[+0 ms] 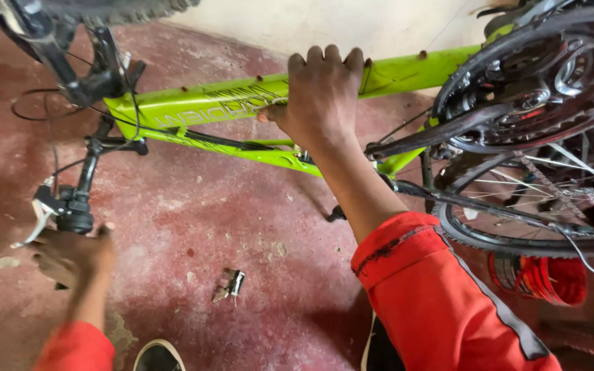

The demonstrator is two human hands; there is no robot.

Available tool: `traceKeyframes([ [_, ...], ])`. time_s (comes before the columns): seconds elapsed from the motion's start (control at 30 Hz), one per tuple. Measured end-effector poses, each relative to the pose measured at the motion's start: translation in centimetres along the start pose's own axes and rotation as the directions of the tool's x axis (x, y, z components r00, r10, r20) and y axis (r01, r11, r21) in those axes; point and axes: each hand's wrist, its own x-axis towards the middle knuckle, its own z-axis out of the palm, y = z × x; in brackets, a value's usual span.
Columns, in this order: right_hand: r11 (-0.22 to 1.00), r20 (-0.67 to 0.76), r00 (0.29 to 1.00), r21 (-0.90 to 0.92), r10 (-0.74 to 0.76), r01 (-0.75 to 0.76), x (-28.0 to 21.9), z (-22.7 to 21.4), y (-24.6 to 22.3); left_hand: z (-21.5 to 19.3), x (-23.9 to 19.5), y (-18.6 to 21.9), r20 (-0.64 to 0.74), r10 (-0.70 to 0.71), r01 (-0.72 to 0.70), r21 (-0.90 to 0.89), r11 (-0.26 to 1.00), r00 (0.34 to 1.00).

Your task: The person adjusts the rear derailleur and chain of a green mountain bike using a wrench. They rotate the pedals to test the chain movement and make further adjustments to the derailleur mechanism.

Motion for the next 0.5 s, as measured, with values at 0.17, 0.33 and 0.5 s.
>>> traceKeyframes([
  [0.17, 1.000, 0.014, 0.999, -0.011, 0.029, -0.029, -0.2, -0.3, -0.2, -9.6, -9.4, 8.3, 0.112, 0.366, -0.303, -0.370, 0.878, 0.924],
  [0.33, 0.999, 0.034, 0.999, -0.031, 0.014, -0.013, -0.1, -0.1, -0.4, -20.2, -11.0, 19.3, -0.256, 0.733, -0.690, -0.617, 0.378, 0.630],
  [0.5, 0.990, 0.228, 0.973, 0.144, -0.039, 0.006, 1.1, 3.1, 2.7, -20.4, -9.1, 31.2, -0.387, 0.760, -0.746, -0.639, 0.187, 0.522],
])
